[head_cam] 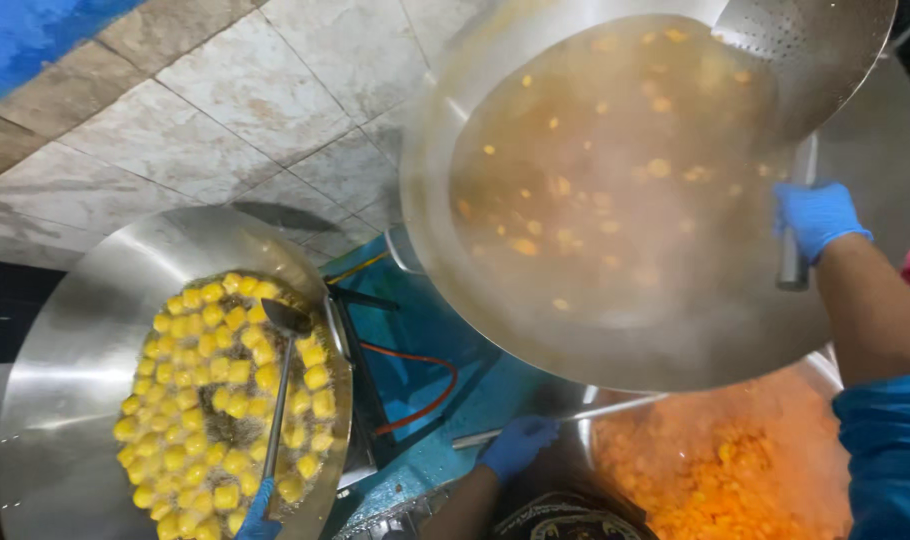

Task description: The person uses a large perforated ladle to scoop orange-colored food from a steaming pot and transfers it into a metal bowl. The person also stirs yellow round items frying in a separate wok. The person wears blue gloves and a black apron.

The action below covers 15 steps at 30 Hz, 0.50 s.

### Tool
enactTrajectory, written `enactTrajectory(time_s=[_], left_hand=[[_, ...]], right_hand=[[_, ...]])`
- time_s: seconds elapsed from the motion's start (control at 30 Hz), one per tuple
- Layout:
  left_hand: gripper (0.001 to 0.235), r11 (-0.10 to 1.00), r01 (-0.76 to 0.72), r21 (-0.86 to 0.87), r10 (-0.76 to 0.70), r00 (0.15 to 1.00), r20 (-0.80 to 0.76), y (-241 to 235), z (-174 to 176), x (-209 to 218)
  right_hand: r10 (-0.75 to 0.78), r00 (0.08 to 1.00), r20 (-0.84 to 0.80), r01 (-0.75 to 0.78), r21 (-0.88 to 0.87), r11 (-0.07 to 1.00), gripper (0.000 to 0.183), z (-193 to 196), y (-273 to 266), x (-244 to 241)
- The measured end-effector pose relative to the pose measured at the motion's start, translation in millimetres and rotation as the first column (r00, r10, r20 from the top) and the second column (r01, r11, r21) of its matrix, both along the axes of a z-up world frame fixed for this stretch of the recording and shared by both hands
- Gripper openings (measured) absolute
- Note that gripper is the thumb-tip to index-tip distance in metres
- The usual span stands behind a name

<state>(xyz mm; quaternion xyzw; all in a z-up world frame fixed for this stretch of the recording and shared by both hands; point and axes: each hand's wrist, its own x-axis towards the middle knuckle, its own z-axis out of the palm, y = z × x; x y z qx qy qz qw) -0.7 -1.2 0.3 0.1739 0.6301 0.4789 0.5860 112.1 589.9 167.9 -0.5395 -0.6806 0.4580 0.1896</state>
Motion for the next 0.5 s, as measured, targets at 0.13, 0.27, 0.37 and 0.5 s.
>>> enactTrajectory(time_s=[0.13, 0.27, 0.37, 0.5], left_hand=[[0.028, 0.996, -0.08, 0.035, 0.078, 0.996, 0.042, -1.6, 2.0, -4.6], [0.028, 0.986, -0.153, 0.066, 0.144, 0.983, 0.115, -13.7, 5.7, -7.7], [0.029, 0.983, -0.165, 0.084, 0.158, 0.983, 0.09, -18.8, 7.6, -8.1], [0.027, 0.986, -0.154, 0.07, 0.15, 0.987, 0.057, -15.7, 7.9, -1.0]], right_hand=[[0.019, 0.996, -0.093, -0.028, -0.099, 0.995, 0.034, -33.6, -5.7, -64.9], [0.19, 0.976, -0.102, -0.198, -0.077, 0.977, 0.031, -65.4, -24.9, -114.1], [0.39, 0.92, -0.026, -0.391, -0.029, 0.92, 0.038, -81.8, -46.6, -139.0], [0.05, 0.872, -0.486, -0.334, -0.517, 0.788, 0.023, -99.5, -97.5, -184.6]])
